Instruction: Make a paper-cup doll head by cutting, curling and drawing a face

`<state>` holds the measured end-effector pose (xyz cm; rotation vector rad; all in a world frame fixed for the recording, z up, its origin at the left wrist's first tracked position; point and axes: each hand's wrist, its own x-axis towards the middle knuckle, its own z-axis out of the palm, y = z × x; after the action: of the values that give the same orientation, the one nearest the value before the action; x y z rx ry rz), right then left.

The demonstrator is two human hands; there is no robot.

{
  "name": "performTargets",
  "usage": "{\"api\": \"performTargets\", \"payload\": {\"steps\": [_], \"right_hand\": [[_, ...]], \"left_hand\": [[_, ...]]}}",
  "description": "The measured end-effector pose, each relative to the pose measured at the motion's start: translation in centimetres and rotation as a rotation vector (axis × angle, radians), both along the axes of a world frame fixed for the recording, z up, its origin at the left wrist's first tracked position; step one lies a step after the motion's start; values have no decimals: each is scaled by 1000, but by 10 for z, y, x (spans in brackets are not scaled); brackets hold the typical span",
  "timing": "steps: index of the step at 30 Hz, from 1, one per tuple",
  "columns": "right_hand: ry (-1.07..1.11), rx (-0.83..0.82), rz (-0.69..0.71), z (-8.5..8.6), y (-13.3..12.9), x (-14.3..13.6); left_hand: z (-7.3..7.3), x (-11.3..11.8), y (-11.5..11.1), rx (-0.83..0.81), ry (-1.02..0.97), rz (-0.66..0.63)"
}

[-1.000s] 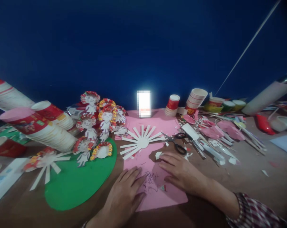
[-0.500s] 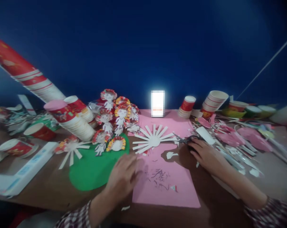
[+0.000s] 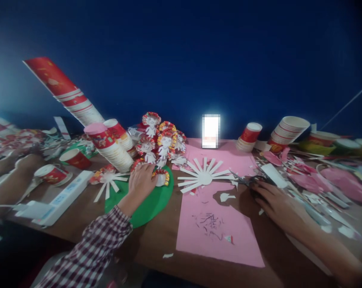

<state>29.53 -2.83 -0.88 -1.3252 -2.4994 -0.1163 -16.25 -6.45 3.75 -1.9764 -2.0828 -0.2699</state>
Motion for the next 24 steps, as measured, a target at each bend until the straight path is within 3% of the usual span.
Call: {"api": "performTargets", "payload": {"steps": [11, 18, 24], "right_hand": [[11, -27, -17, 10, -11, 6], [13, -43, -37, 12, -13, 6], [-4, -62, -52, 21, -17, 4]], "left_hand": [[0, 0, 9, -59, 50, -38], [-8, -6, 2, -19, -109, 16], [-8, -9, 0, 5, -258, -85]]}}
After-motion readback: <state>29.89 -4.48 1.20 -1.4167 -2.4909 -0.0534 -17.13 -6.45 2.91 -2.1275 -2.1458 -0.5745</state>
